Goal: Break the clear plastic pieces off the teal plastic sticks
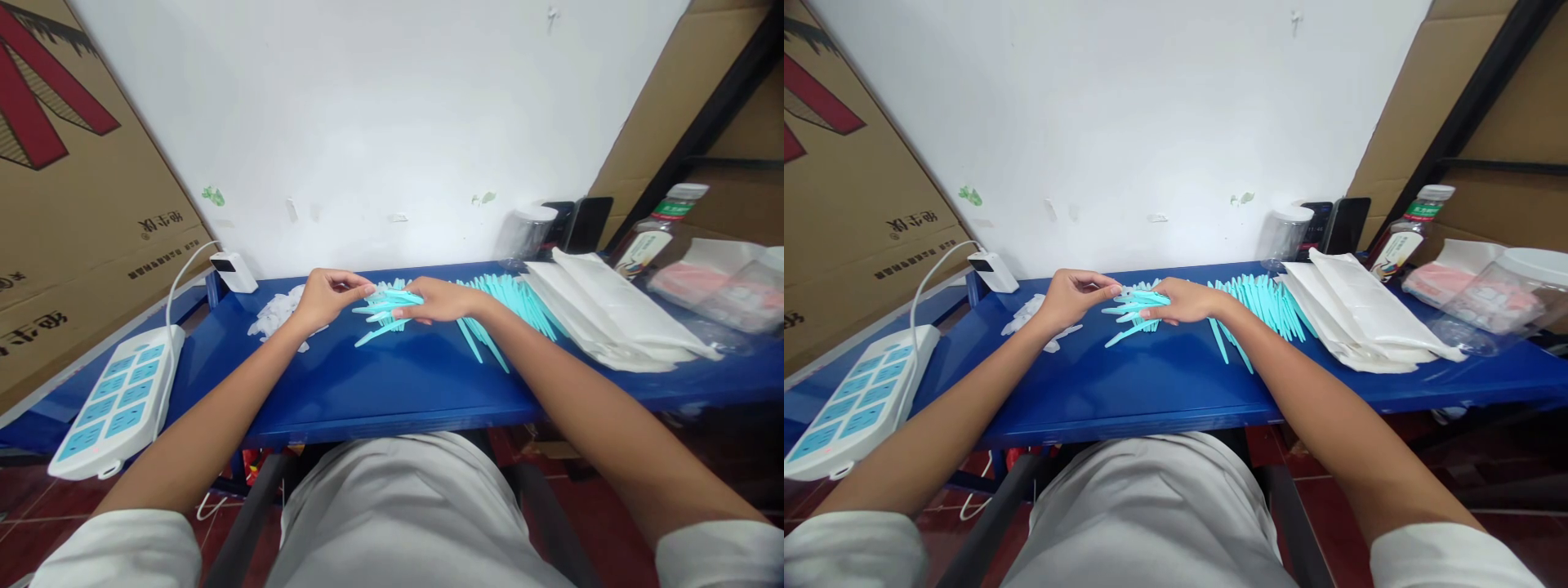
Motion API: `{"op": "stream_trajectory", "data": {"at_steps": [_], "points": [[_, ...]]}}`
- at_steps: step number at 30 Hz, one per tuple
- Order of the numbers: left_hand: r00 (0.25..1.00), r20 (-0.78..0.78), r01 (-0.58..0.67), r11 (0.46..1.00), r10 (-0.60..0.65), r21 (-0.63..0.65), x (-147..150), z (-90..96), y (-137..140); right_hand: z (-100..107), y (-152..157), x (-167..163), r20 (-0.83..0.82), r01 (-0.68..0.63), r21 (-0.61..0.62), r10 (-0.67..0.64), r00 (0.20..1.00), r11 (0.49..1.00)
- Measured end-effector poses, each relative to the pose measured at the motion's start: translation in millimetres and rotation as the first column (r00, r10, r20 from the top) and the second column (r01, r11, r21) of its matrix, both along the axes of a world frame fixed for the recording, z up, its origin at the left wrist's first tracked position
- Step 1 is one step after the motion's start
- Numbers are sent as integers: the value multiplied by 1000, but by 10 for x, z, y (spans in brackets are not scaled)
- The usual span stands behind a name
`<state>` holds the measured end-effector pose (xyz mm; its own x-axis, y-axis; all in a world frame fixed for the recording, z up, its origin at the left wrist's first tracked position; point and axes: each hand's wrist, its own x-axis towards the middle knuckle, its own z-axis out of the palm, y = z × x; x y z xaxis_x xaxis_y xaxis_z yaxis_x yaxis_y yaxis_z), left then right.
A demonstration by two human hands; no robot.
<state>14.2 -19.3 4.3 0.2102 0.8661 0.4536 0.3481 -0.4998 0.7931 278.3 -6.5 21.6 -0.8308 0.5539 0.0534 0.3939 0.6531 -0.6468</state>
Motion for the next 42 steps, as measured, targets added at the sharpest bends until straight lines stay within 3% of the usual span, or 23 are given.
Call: {"op": "stream_trajectory", "data": {"at_steps": [23,32,42], "points": [[999,8,46,998,-46,-41,1,-17,14,2,1,6,11,-13,0,13,1000,1000],[999,30,25,999,-24,-35,-32,-27,60,21,9,36,23,42,-32,-41,999,999],[998,35,52,997,-50,-58,47,-80,3,-7,-43,-28,24,-18,-15,18,1000,1000]]}}
